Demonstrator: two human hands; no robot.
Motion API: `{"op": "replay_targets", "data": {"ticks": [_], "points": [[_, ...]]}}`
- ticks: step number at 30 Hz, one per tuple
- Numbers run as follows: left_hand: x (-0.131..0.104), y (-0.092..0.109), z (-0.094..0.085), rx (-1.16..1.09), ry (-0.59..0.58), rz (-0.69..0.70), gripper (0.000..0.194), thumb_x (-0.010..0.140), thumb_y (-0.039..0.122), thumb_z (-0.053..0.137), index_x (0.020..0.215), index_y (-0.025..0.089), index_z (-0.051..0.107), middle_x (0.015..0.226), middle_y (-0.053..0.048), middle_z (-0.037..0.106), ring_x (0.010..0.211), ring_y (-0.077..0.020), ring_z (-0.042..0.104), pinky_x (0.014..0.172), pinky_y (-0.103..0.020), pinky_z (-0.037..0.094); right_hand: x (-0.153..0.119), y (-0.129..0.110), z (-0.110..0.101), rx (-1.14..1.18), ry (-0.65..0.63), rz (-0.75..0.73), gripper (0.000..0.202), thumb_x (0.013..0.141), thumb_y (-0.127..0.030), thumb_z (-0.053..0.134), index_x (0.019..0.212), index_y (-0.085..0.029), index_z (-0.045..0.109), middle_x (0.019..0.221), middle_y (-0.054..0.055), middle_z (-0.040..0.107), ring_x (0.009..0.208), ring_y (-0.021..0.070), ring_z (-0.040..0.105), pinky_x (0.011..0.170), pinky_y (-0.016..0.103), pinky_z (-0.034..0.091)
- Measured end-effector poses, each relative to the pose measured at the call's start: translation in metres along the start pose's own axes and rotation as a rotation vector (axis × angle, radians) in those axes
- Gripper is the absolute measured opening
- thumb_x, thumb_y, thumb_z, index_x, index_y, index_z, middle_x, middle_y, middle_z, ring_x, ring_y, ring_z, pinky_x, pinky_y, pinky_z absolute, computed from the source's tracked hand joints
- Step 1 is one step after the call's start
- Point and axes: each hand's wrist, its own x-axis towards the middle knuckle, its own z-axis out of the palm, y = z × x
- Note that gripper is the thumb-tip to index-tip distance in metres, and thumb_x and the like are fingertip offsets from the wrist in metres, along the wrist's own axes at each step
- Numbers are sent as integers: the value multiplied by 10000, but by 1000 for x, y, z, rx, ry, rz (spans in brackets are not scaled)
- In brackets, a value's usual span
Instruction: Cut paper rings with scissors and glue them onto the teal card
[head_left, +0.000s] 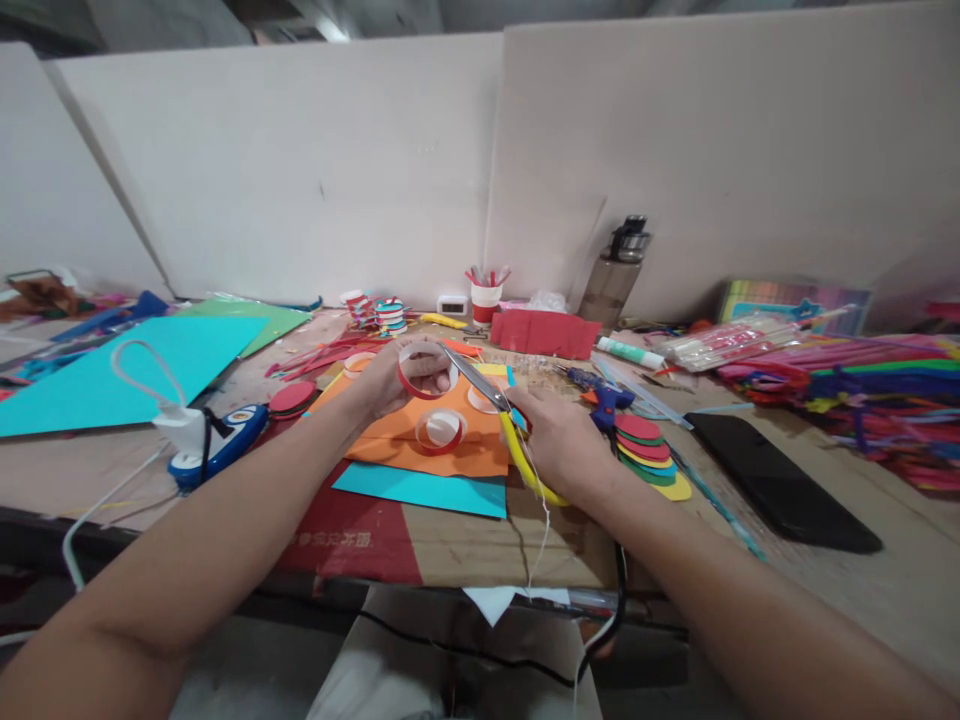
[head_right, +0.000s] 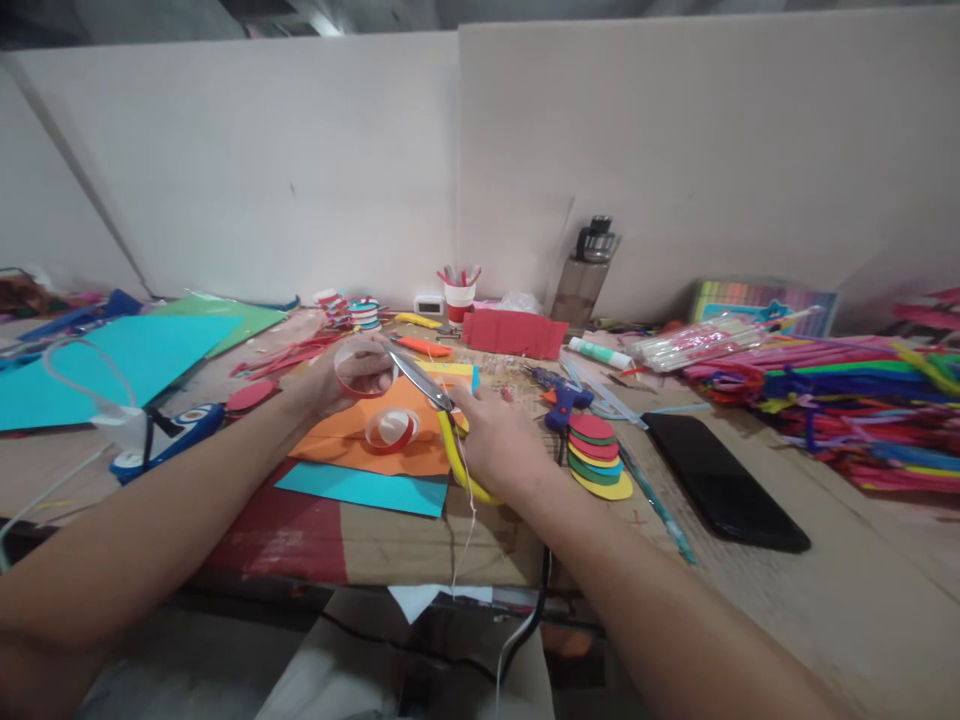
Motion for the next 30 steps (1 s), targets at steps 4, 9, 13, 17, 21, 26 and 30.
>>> {"op": "replay_targets", "data": {"ticks": [4, 9, 13, 17, 21, 26, 30], "points": [[0, -1, 1, 93, -20, 12, 234, 687, 305, 761, 674, 123, 614, 616, -37, 616, 536, -99, 573, 488, -198, 448, 1, 3, 4, 93, 61, -1, 368, 819, -191, 529, 1172, -201, 632, 1012, 116, 682, 889, 242, 607, 761, 308, 424], [1, -3, 4, 203, 226, 88, 186, 664, 263, 676, 633, 146, 534, 735, -57, 669, 566, -113, 580, 464, -218, 434, 10, 14, 9, 365, 185, 8, 219, 821, -248, 542, 987, -176, 665, 870, 69, 686, 765, 197, 593, 674, 272, 413], [5, -8, 0, 342, 358, 134, 148, 651, 202, 613, 692, 179, 473, 658, -3, 632, 459, -93, 508, 434, -224, 394, 15, 15, 9, 452, 245, 58, 218, 829, -354, 567, 928, -173, 639, 786, 37, 639, 693, 171, 544, 617, 260, 390], [7, -12, -2, 622, 418, 192, 131, 662, 170, 583, 699, 199, 461, 552, 41, 521, 471, -107, 491, 451, -226, 355, 14, 5, 5, 602, 236, 110, 273, 789, -442, 633, 912, -199, 616, 712, -3, 584, 630, 145, 503, 570, 245, 388], [4, -8, 2, 828, 414, 277, 108, 687, 161, 540, 683, 204, 441, 594, 37, 495, 541, -114, 470, 518, -249, 348, 20, -6, 6, 813, 166, 203, 322, 777, -507, 638, 908, -219, 574, 584, -51, 501, 483, 110, 448, 453, 220, 367], [-1, 1, 9, 928, 414, 294, 112, 687, 149, 523, 695, 208, 429, 626, 34, 486, 580, -126, 455, 560, -277, 334, 41, -16, 7, 1021, 142, 271, 419, 754, -557, 637, 1020, -251, 531, 518, -96, 455, 372, 95, 421, 350, 200, 349], [-3, 3, 11, 940, 413, 301, 109, 689, 131, 519, 707, 205, 441, 638, 33, 497, 582, -124, 454, 570, -281, 334, 48, -24, 6, 999, 142, 252, 437, 688, -480, 708, 1003, -242, 521, 498, -103, 465, 379, 97, 451, 358, 194, 366]]}}
